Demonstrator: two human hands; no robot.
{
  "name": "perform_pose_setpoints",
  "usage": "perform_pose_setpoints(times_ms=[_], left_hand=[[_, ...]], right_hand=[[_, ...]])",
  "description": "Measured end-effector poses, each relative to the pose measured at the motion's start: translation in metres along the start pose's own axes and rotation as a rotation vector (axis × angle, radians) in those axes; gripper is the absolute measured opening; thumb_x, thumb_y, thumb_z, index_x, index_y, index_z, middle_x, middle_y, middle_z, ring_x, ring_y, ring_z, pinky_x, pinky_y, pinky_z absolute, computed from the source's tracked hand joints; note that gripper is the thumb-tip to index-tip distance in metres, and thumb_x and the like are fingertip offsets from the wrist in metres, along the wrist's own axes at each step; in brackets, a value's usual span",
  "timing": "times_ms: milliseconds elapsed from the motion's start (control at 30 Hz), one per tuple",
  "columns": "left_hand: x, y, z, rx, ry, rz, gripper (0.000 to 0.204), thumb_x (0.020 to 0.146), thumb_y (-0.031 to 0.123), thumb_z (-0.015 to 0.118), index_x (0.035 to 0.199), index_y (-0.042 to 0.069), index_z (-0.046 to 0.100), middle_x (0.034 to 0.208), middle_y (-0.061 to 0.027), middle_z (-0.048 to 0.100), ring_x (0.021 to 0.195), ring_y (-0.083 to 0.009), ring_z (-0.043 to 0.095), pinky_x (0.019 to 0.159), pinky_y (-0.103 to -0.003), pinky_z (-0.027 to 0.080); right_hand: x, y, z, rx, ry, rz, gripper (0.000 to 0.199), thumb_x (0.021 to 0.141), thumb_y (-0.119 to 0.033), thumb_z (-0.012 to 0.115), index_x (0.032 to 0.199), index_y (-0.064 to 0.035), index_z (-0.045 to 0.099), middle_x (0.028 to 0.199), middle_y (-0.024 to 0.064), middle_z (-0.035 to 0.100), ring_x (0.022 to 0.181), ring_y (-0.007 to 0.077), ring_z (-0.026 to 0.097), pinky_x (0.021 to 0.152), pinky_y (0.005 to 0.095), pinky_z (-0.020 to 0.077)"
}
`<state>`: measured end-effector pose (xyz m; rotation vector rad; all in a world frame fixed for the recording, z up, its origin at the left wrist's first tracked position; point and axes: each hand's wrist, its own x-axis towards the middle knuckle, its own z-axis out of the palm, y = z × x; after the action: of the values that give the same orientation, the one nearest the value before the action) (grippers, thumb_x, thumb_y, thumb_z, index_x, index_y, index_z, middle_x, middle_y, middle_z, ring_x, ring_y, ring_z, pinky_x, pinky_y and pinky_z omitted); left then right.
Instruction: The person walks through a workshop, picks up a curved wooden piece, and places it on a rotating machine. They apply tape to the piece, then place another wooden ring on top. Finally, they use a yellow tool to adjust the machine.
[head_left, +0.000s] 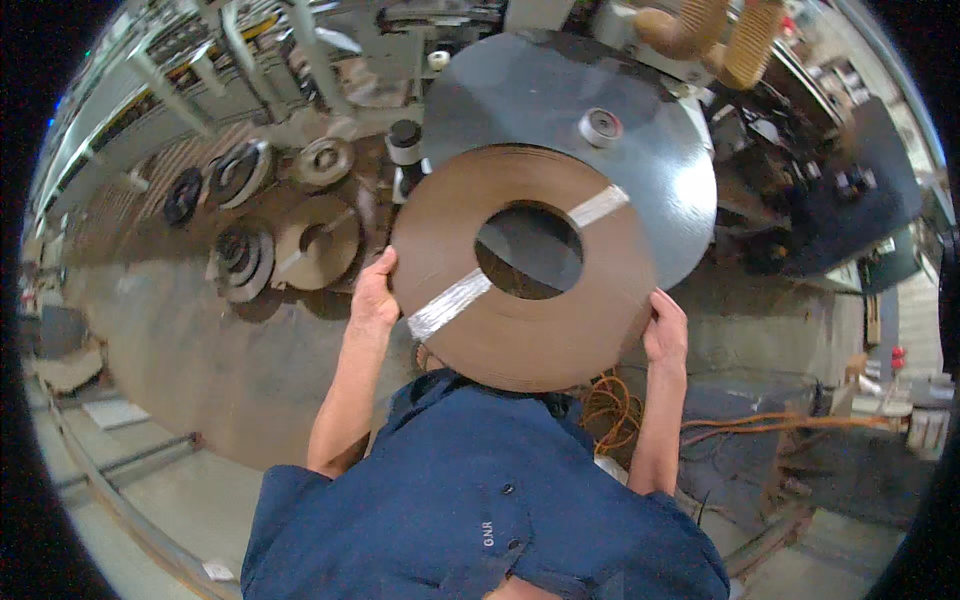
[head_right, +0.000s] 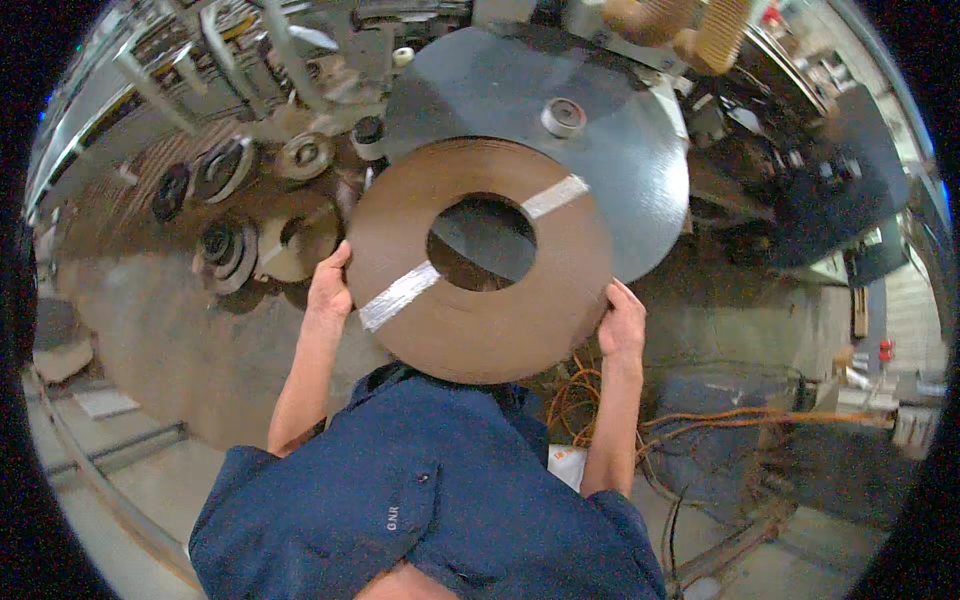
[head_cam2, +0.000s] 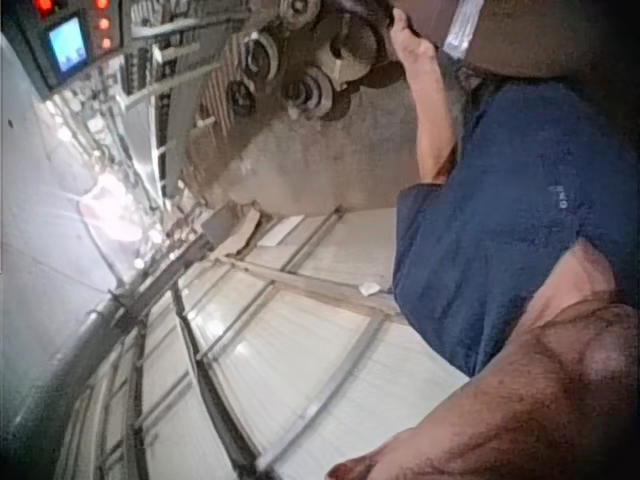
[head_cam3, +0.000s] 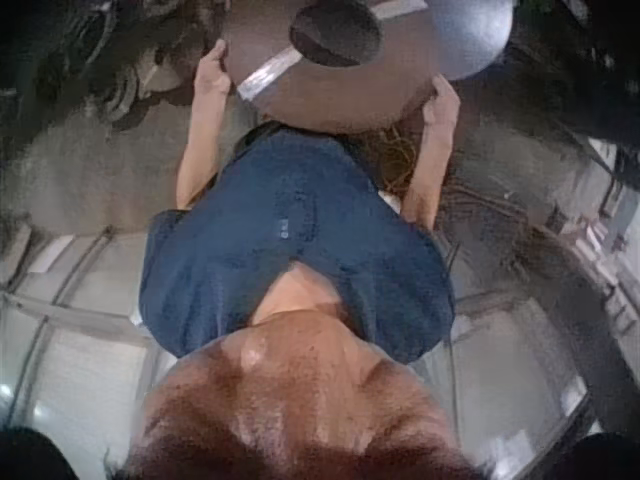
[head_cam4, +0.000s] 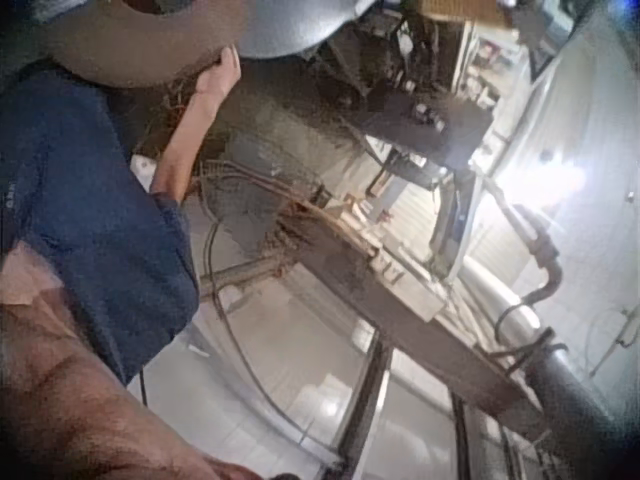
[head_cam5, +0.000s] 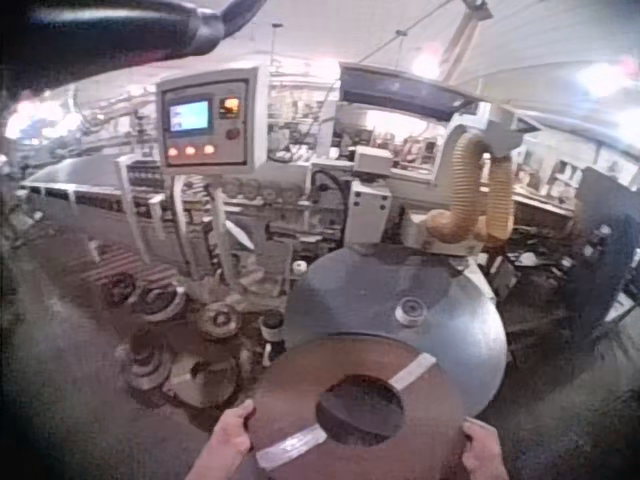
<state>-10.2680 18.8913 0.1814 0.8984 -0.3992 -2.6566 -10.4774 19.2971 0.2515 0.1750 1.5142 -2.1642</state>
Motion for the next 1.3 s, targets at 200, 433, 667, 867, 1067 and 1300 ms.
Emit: perform_pose_setpoints(times_ms=[200,433,667,867,1067,1300], left_hand=[[-0.011,-0.01,0.028,-0.09,0.173,-0.017,0.035,0.097,0.022,0.053,0.123,-0.002,0.056,0.124,-0.0154,0.061,0.115,-0.0292,0.058,0.103,-0.047,0.045],[0.006,-0.024,0.027,-0.29,0.029,-0.182,0.028,0.093,0.019,0.054,0.112,0.0,0.063,0.116,-0.0148,0.066,0.107,-0.0283,0.062,0.1,-0.048,0.046],[0.011,-0.026,0.012,-0.266,0.03,-0.071,0.032,0.097,0.022,0.053,0.116,-0.004,0.058,0.118,-0.0191,0.062,0.108,-0.0317,0.06,0.097,-0.049,0.047],[0.002,-0.027,0.019,-0.165,0.078,-0.034,0.031,0.097,0.021,0.054,0.114,-0.004,0.06,0.116,-0.0174,0.063,0.107,-0.0292,0.06,0.096,-0.047,0.048],[-0.007,-0.025,0.031,-0.17,0.138,-0.085,0.029,0.098,0.021,0.053,0.111,-0.003,0.062,0.113,-0.0157,0.064,0.101,-0.0283,0.061,0.093,-0.047,0.048],[0.008,-0.025,0.006,-0.149,0.02,-0.119,0.027,0.096,0.025,0.057,0.106,0.001,0.065,0.11,-0.0128,0.065,0.098,-0.0258,0.061,0.088,-0.044,0.05]], right_hand=[[0.024,0.002,-0.014,-0.043,0.049,0.035,0.032,0.094,-0.006,0.055,0.121,0.0115,0.056,0.12,0.0143,0.062,0.109,0.0226,0.058,0.095,0.0346,0.0469],[0.031,-0.01,-0.029,-0.127,-0.007,0.174,0.033,0.096,-0.02,0.053,0.12,0.0013,0.061,0.117,0.0109,0.063,0.108,0.0249,0.06,0.094,0.0377,0.0486],[0.058,0.005,-0.038,-0.327,0.33,0.137,0.042,0.091,-0.025,0.06,0.118,0.0067,0.06,0.113,0.0124,0.062,0.1,0.0277,0.057,0.085,0.0411,0.0477],[0.032,-0.011,-0.017,-0.39,0.383,0.173,0.041,0.089,-0.029,0.062,0.112,0.0046,0.064,0.105,0.0125,0.062,0.095,0.0254,0.059,0.077,0.0386,0.0492],[0.015,-0.025,0.009,-0.482,0.401,0.137,0.039,0.088,-0.029,0.063,0.11,0.0035,0.066,0.104,0.0118,0.062,0.094,0.0242,0.058,0.076,0.0385,0.049],[0.038,-0.018,0.0,-0.514,0.331,0.121,0.04,0.088,-0.029,0.063,0.111,0.0035,0.065,0.104,0.0118,0.062,0.093,0.0239,0.058,0.076,0.0391,0.049]])
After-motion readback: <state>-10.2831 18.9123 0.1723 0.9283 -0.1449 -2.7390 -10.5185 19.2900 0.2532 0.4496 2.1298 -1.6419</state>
